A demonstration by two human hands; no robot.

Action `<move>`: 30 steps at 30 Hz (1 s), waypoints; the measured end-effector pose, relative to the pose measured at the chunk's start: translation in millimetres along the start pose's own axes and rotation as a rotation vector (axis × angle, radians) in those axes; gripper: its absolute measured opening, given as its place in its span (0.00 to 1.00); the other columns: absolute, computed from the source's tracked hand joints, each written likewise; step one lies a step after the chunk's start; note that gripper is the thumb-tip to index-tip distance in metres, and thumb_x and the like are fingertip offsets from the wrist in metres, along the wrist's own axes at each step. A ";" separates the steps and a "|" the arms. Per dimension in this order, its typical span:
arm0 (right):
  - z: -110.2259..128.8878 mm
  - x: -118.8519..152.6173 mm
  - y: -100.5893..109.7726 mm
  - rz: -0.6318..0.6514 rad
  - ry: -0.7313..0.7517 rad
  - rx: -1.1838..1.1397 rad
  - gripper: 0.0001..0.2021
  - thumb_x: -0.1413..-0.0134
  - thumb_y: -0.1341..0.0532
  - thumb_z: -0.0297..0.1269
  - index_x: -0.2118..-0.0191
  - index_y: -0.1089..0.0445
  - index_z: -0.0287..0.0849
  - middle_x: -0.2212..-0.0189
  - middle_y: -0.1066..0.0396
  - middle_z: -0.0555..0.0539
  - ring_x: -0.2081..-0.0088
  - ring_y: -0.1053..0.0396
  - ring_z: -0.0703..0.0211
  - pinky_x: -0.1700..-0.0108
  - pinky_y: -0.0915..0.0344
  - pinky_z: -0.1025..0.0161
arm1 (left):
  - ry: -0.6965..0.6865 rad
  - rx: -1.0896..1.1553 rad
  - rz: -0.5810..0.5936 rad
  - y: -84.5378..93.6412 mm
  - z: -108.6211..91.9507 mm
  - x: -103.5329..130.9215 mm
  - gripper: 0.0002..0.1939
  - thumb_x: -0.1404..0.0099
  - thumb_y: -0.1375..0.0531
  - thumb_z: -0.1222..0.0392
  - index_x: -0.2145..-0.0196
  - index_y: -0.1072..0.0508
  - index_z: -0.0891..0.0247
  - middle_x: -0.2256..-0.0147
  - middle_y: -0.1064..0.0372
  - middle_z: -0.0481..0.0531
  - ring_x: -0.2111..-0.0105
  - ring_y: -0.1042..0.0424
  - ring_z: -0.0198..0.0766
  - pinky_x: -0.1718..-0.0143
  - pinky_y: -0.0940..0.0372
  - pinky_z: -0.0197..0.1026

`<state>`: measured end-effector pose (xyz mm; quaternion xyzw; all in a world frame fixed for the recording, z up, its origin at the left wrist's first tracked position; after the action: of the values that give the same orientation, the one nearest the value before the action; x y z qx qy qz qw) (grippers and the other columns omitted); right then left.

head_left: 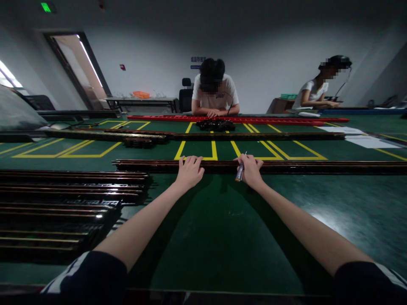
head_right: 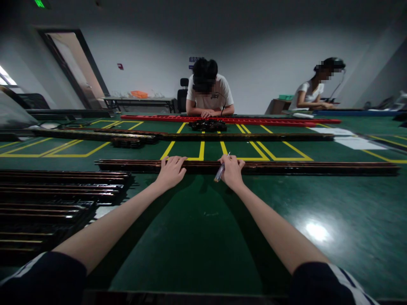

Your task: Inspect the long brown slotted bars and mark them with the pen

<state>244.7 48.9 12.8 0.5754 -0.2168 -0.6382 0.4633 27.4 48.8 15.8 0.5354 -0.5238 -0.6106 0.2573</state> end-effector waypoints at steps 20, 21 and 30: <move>6.3 2.2 8.6 0.008 -0.024 -0.063 0.11 0.57 0.46 0.21 0.68 0.38 0.44 0.55 0.29 0.41 0.49 0.39 0.41 0.54 0.47 0.48 | -0.008 -0.028 -0.043 -1.5 0.1 -0.6 0.23 0.33 0.55 0.57 0.44 0.34 0.64 0.47 0.33 0.60 0.45 0.37 0.49 0.40 0.52 0.59; 5.5 2.0 8.0 0.006 -0.030 -0.064 0.11 0.55 0.47 0.21 0.68 0.38 0.44 0.55 0.28 0.41 0.49 0.39 0.41 0.54 0.48 0.48 | -0.007 -0.030 -0.044 -1.6 0.2 -0.7 0.23 0.33 0.55 0.57 0.44 0.34 0.64 0.47 0.33 0.60 0.45 0.37 0.49 0.40 0.53 0.59; -1.3 1.5 7.4 -0.093 -0.125 -0.017 0.10 0.54 0.47 0.22 0.67 0.36 0.44 0.61 0.28 0.40 0.51 0.39 0.40 0.56 0.50 0.49 | 0.002 -0.025 -0.034 0.4 0.1 -0.3 0.23 0.33 0.55 0.57 0.44 0.35 0.64 0.47 0.34 0.60 0.45 0.38 0.48 0.39 0.53 0.59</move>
<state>248.7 44.5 17.7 0.5399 -0.2127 -0.6956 0.4235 27.3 48.9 16.3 0.5414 -0.5067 -0.6209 0.2542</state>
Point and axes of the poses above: each hand's wrist, its own x-axis away from the middle knuckle, its own y-axis out of the back of the hand, z = x × y, the point moved 4 cm from there along -x, towards the middle knuckle
